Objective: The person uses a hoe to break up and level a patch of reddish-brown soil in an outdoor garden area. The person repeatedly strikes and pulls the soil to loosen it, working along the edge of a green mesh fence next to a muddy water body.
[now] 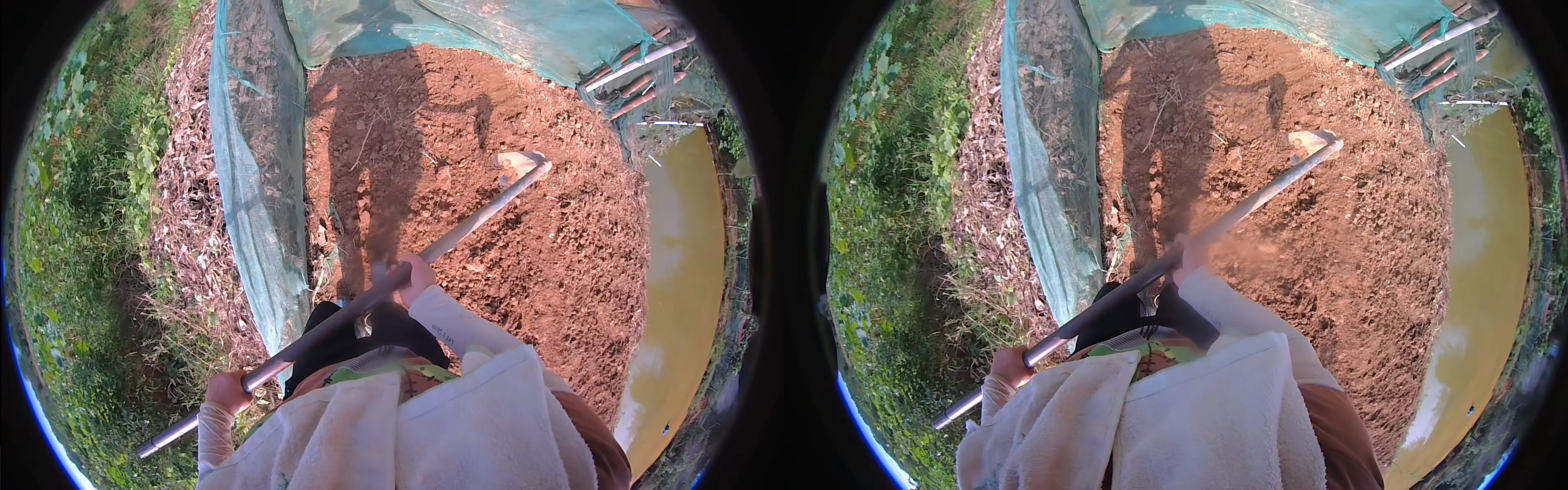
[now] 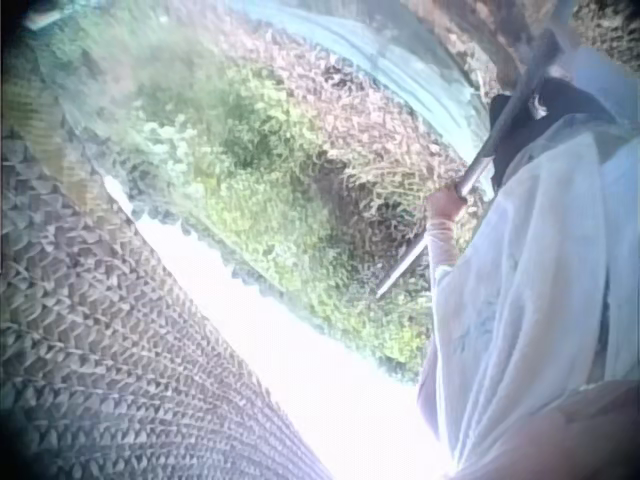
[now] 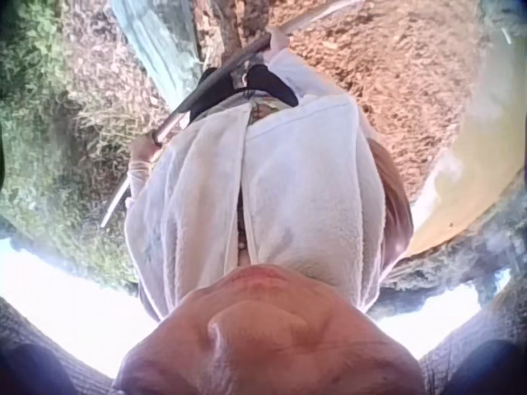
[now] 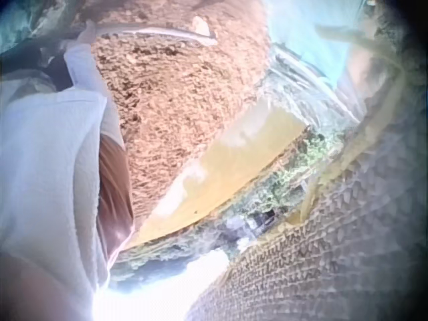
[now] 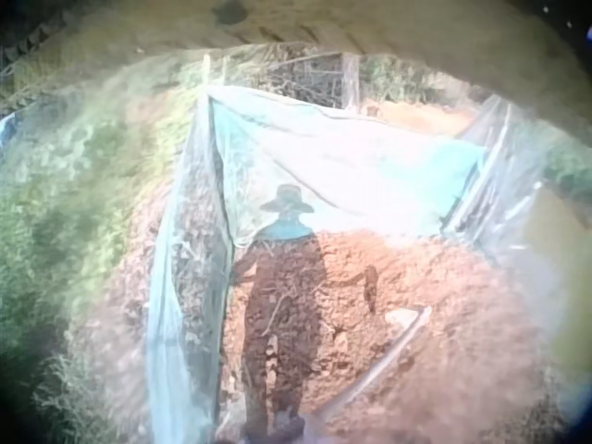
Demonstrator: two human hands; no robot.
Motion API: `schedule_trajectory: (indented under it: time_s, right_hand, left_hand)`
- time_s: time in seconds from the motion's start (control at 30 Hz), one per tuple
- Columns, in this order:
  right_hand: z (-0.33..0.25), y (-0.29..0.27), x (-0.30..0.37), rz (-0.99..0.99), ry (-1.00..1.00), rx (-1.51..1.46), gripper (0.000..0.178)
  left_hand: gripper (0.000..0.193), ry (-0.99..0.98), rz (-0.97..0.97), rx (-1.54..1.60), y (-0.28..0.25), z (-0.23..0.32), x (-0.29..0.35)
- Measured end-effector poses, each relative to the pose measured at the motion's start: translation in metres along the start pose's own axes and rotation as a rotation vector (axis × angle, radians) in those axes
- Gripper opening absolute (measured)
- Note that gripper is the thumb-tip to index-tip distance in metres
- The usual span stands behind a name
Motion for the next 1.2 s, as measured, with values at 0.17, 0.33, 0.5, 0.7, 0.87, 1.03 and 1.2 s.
schedule_trajectory:
  time_s: [0.17, 0.33, 0.5, 0.7, 0.87, 1.03, 1.2]
  right_hand:
    - [0.021, 0.006, 0.009, 0.065, -0.05, -0.015, 0.017]
    - [0.109, 0.006, -0.024, 0.003, -0.005, 0.269, 0.024]
    - [0.121, -0.001, -0.005, 0.065, -0.009, 0.266, 0.023]
    - [0.092, 0.013, 0.056, -0.053, -0.093, 0.182, 0.023]
    - [0.143, -0.032, 0.024, -0.04, -0.041, 0.114, 0.025]
    - [0.186, -0.051, 0.064, 0.202, 0.076, 0.024, 0.023]
    - [0.179, -0.04, 0.041, 0.135, 0.036, -0.084, 0.025]
  left_hand:
    - [0.024, -0.038, -0.041, 0.109, 0.0, -0.017, 0.022]
    - [0.02, -0.136, -0.075, 0.13, 0.008, -0.057, 0.045]
    - [0.034, -0.132, -0.202, 0.032, 0.049, -0.068, 0.054]
    - [0.032, -0.061, -0.161, 0.095, 0.056, -0.082, 0.055]
    - [0.022, -0.058, -0.144, 0.059, 0.048, -0.107, 0.053]
    - [0.018, -0.072, -0.002, -0.179, -0.006, -0.123, 0.062]
    - [0.016, -0.026, 0.086, -0.183, -0.04, -0.106, 0.058]
Point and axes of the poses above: each hand's wrist, its own x-axis away from the middle knuckle, its own y-axis out of the palm, z = x × y, the point moved 10 cm from there along -x, towards the middle knuckle, and after that the axes turned 15 degrees about -y, right-handed, at the moved point
